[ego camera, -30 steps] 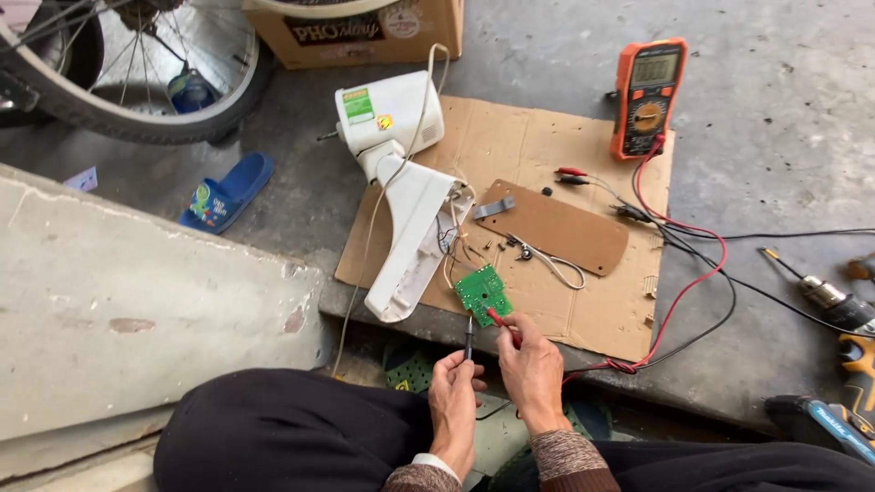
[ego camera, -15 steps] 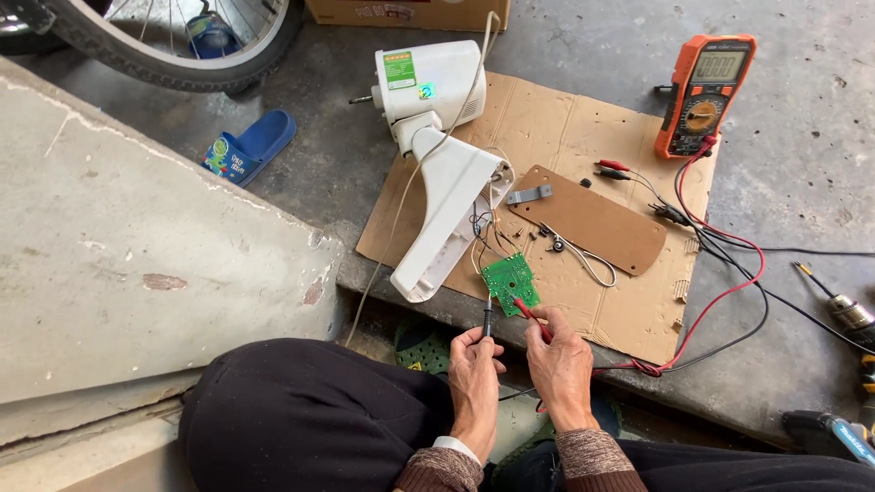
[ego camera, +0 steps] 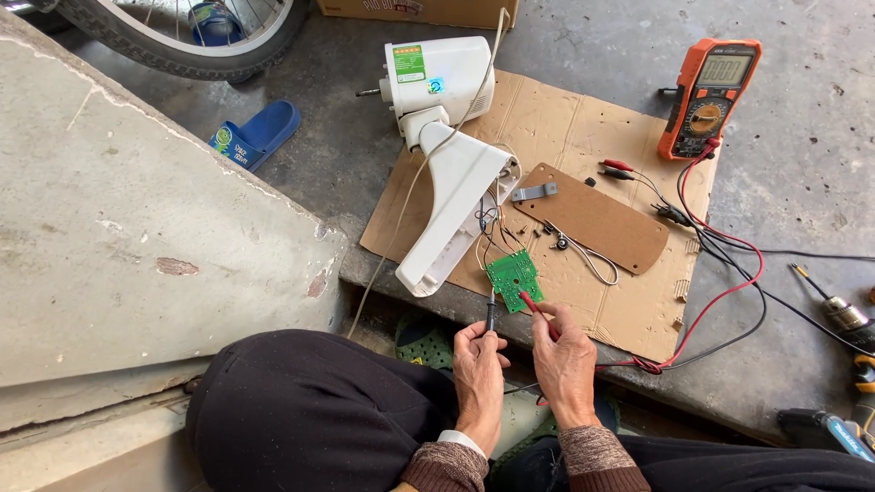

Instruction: The person sits on the ground and uses a multimeter to test a green circuit board. They touch the probes to various points on the board while observing the digital display. A disassembled white fan housing and other tools are visible nearby.

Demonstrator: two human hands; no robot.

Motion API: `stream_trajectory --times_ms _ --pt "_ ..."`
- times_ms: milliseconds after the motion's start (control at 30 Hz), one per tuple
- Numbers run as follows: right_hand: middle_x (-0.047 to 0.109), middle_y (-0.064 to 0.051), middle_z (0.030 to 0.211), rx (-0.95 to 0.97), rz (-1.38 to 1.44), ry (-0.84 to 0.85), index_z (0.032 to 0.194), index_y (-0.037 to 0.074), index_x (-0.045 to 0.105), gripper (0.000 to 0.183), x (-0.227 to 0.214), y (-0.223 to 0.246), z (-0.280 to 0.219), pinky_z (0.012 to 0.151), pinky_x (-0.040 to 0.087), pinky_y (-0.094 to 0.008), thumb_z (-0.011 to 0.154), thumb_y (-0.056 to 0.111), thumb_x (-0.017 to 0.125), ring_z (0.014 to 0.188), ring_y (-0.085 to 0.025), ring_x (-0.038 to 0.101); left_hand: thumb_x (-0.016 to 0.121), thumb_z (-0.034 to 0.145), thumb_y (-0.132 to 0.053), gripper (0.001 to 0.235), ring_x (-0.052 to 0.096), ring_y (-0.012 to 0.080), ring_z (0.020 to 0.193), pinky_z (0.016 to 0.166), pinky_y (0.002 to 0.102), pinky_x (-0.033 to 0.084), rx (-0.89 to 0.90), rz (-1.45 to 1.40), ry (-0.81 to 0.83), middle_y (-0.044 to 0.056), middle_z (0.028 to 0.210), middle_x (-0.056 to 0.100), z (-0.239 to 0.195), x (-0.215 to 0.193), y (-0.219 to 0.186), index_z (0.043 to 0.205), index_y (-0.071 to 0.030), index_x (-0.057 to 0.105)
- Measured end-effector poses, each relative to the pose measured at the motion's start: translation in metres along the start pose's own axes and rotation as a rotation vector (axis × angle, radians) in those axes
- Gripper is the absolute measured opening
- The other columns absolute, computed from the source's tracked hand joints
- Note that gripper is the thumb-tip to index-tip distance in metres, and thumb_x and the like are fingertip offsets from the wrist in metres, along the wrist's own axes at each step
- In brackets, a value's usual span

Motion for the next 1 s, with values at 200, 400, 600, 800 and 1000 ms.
stream_trajectory --times_ms 200,400,600,800,1000 --pt "0.079 -0.002 0.081 0.055 0.189 -0.110 0.125 0.014 0.077 0.021 -0.036 0.011 -0.004 0.083 0.056 -0.029 0.109 0.022 0.068 0.075 -0.012 0.074 0.059 0.102 -0.025 0.031 0.064 0.0137 0.072 0.079 0.030 0.056 -0.007 0.016 0.011 0.003 0.097 0.078 -0.008 0.001 -0.007 0.129 -0.014 0.069" --pt "0.076 -0.002 0.076 0.084 0.219 -0.100 0.125 0.012 0.078 0.023 -0.032 -0.004 -0.003 0.081 0.054 -0.030 0.107 0.023 0.068 0.073 -0.011 0.069 0.061 0.100 -0.025 0.030 0.065 0.0127 0.068 0.077 0.028 0.057 0.052 0.045 0.020 0.004 0.097 0.079 0.004 0.005 0.000 0.125 -0.013 0.072" --pt "0.077 -0.002 0.076 0.102 0.226 -0.106 0.124 0.013 0.079 0.023 -0.032 -0.002 -0.002 0.082 0.053 -0.030 0.107 0.023 0.068 0.074 -0.011 0.070 0.067 0.104 -0.028 0.027 0.047 0.0102 0.056 0.054 0.027 0.039 0.072 -0.050 0.056 0.005 0.076 0.065 -0.009 0.007 -0.018 0.124 -0.011 0.075" --pt "0.076 -0.002 0.078 0.111 0.238 -0.101 0.125 0.012 0.079 0.024 -0.034 -0.003 -0.002 0.081 0.052 -0.030 0.107 0.024 0.068 0.075 -0.011 0.069 0.068 0.103 -0.033 0.031 0.064 0.0105 0.076 0.075 0.031 0.053 0.155 0.072 -0.047 0.000 0.078 0.069 -0.004 -0.006 -0.037 0.126 -0.016 0.080" --pt "0.077 -0.002 0.079 0.100 0.253 -0.103 0.124 0.012 0.078 0.024 -0.035 -0.002 -0.002 0.083 0.054 -0.030 0.107 0.023 0.068 0.077 -0.011 0.070 0.068 0.104 -0.036 0.033 0.061 0.0113 0.069 0.076 0.032 0.052 0.136 0.102 -0.051 0.000 0.070 0.066 -0.001 -0.007 -0.035 0.128 -0.016 0.078"
Point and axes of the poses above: each hand's wrist, its own z-axis towards the middle knuckle, its own x-axis out of the palm, y = z × x, the point moved 10 cm from there along z, towards the middle knuckle
